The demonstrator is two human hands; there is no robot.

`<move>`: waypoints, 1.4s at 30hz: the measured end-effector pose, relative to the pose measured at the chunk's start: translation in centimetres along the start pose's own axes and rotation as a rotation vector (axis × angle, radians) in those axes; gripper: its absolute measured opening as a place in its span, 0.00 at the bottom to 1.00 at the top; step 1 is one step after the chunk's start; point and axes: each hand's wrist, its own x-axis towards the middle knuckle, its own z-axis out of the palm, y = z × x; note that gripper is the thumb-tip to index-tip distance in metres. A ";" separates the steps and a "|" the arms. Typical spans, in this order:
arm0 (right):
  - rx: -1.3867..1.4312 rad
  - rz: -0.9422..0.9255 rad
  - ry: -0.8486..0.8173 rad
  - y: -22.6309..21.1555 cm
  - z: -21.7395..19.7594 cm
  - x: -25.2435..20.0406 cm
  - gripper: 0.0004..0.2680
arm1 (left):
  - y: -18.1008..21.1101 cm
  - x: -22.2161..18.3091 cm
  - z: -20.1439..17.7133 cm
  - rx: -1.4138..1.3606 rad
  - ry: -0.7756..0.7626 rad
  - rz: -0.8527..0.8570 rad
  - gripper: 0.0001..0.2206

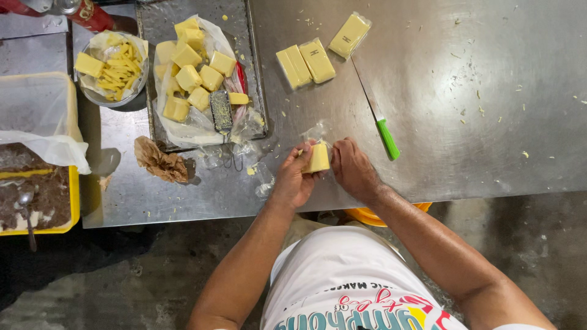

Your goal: The person unwraps blocks of cheese by slicing the packaging with a knife and peeling it off by hand. The person places the unwrapped cheese blocks onto a tray and balls up the discarded plastic wrappers by hand.

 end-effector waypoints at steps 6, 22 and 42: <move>0.055 -0.075 -0.042 -0.4 0.1 -0.5 0.05 | 0.4 0.0 -2.6 -0.093 -0.332 -0.025 0.30; 1.461 0.786 -0.278 -3.1 0.7 3.6 0.06 | 6.0 -3.4 -8.2 0.105 -0.453 -0.129 0.21; 0.800 0.925 -0.060 7.9 1.6 0.8 0.07 | 31.7 20.0 -8.8 1.638 0.267 0.750 0.21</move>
